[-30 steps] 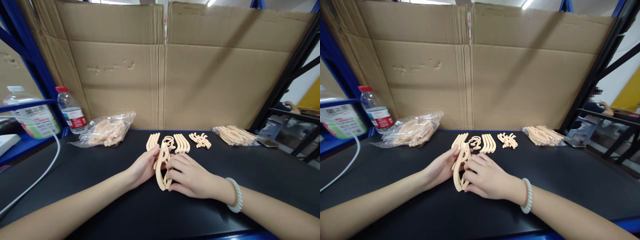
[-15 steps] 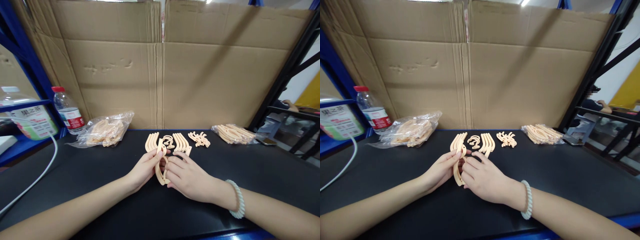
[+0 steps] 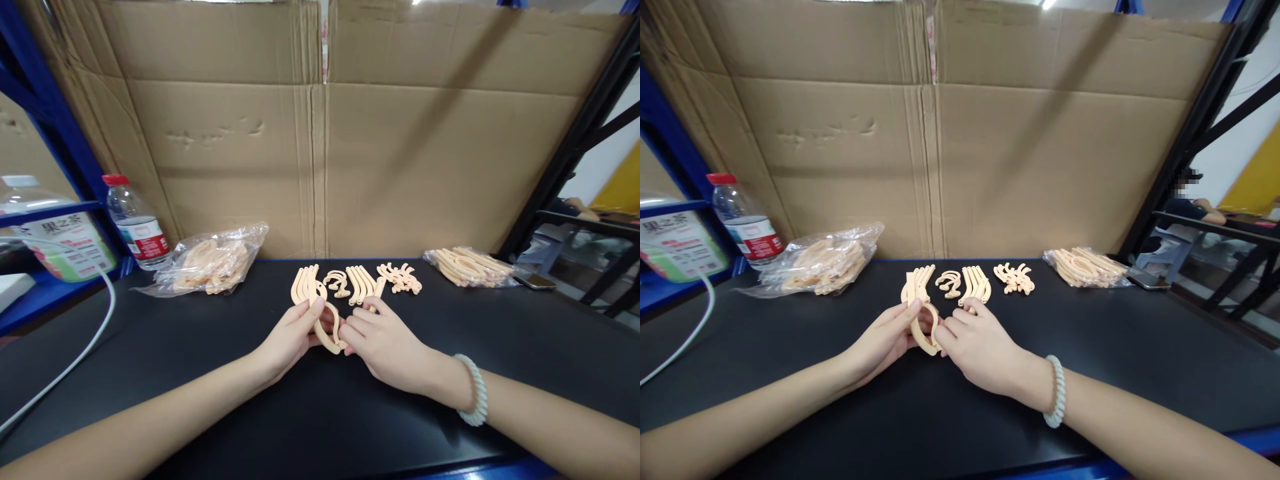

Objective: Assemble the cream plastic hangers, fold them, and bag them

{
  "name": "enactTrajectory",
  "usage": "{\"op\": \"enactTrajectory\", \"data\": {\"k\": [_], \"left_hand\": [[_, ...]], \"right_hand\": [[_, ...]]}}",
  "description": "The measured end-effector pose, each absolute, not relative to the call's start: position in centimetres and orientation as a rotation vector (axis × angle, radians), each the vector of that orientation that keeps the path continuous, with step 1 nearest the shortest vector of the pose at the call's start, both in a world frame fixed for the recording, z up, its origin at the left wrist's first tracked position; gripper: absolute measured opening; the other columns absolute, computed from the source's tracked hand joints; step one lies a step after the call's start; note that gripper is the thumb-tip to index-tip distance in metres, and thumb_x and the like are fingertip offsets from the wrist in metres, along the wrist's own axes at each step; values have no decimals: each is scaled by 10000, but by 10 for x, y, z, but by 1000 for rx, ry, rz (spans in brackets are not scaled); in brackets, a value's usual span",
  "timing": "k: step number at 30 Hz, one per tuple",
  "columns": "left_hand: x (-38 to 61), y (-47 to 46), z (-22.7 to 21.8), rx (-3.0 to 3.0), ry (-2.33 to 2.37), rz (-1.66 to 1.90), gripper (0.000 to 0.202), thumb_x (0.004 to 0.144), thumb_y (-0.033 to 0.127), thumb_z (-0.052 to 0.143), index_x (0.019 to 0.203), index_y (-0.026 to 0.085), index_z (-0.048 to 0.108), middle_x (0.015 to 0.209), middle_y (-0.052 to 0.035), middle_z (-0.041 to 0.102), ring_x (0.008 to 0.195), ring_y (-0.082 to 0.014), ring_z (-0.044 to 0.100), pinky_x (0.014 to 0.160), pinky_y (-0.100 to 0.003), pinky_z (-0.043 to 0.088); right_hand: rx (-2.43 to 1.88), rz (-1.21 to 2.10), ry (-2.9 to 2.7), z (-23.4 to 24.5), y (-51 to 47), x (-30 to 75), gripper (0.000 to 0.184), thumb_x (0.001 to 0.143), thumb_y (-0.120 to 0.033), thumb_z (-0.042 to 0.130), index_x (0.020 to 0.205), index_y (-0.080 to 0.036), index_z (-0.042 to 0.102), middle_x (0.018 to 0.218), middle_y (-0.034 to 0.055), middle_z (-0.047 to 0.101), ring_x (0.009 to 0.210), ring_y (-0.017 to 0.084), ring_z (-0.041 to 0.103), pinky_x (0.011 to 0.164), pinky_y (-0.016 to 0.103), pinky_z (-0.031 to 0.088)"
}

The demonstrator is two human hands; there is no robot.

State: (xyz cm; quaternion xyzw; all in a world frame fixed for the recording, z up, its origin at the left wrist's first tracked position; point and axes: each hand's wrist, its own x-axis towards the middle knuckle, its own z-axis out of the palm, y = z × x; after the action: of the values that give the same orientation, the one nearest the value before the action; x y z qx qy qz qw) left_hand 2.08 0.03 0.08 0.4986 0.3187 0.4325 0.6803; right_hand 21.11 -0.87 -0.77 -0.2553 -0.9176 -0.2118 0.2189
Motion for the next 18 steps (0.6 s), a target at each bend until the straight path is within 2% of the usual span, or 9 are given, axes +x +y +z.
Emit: {"op": "enactTrajectory", "data": {"k": [4, 8, 15, 18], "left_hand": [[20, 2, -1, 1116, 726, 968, 396, 795, 499, 677, 759, 105, 652, 702, -67, 656, 648, -175, 620, 681, -323, 534], [20, 2, 0, 1108, 726, 968, 398, 792, 498, 680, 755, 102, 651, 701, -75, 666, 634, -175, 622, 672, -324, 540], [18, 3, 5, 985, 751, 993, 291, 854, 370, 642, 738, 103, 625, 728, -107, 694, 624, -181, 646, 632, -306, 553], [17, 3, 5, 953, 747, 1023, 274, 867, 350, 627, 756, 100, 626, 751, -112, 694, 656, -194, 661, 648, -315, 562]], "right_hand": [[-687, -585, -2547, -7, -10, 211, 212, 957, -142, 388, 829, -171, 554, 721, 17, 576, 707, 169, 469, 858, 363, 333], [-664, -596, -2543, -7, -9, 211, 207, 950, -137, 398, 814, -169, 551, 718, 13, 570, 706, 163, 469, 858, 354, 325], [-532, -765, -2470, 4, -12, 210, 281, 946, -71, 370, 775, -190, 559, 678, -2, 581, 676, 155, 474, 813, 334, 318], [-573, -613, -2434, 14, -6, 221, 250, 960, -105, 385, 804, -191, 560, 714, 3, 608, 699, 151, 515, 820, 337, 324]]}}
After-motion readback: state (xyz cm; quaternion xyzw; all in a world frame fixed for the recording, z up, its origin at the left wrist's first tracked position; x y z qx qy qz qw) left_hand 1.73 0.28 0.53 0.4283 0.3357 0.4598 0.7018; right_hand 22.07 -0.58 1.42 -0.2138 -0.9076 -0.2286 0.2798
